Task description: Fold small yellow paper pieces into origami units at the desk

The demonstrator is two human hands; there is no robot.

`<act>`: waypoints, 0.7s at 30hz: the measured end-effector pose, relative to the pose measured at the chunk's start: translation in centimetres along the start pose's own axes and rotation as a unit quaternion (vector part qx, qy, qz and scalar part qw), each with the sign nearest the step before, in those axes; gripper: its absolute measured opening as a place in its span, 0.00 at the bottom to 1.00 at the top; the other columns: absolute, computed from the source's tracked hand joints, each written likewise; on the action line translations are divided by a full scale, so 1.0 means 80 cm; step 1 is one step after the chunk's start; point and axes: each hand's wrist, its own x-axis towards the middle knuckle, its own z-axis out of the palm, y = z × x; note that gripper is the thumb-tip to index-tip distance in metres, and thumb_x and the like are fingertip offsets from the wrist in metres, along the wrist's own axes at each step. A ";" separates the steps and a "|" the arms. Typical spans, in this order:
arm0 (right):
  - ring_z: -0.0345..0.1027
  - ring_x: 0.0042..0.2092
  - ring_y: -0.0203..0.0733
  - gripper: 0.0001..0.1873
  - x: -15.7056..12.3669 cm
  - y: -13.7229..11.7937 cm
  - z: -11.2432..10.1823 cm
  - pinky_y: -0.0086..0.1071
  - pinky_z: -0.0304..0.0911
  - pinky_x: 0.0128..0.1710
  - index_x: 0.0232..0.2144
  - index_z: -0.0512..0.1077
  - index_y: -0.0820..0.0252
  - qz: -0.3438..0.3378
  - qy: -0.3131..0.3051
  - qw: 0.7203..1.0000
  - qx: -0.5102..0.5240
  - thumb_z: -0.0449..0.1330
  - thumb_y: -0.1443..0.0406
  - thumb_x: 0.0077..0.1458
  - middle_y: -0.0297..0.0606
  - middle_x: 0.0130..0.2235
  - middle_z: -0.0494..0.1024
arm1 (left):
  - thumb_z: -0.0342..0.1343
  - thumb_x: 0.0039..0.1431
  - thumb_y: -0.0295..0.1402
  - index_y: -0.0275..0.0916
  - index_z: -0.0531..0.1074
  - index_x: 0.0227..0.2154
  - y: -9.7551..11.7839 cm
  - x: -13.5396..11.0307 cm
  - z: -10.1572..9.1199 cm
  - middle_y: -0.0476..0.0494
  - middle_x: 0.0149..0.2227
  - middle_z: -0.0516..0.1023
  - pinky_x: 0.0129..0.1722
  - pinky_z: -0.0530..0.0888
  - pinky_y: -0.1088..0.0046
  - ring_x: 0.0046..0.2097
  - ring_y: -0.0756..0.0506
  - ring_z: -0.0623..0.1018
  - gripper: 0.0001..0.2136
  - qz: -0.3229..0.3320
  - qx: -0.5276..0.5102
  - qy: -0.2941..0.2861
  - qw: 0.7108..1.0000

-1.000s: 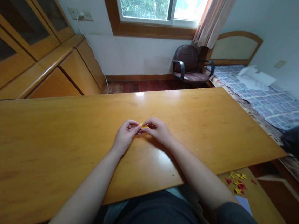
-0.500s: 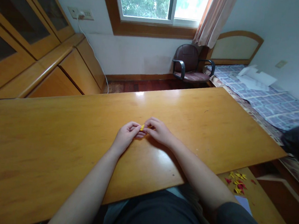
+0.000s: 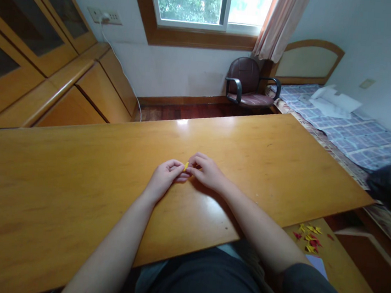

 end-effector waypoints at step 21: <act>0.62 0.29 0.34 0.10 0.001 0.007 -0.006 0.29 0.57 0.32 0.28 0.74 0.62 0.100 0.000 0.993 0.070 0.68 0.61 0.50 0.30 0.26 0.72 | 0.67 0.52 0.43 0.36 0.74 0.32 0.008 -0.007 -0.007 0.37 0.32 0.84 0.34 0.81 0.68 0.35 0.42 0.84 0.15 -0.034 0.040 -0.062 0.997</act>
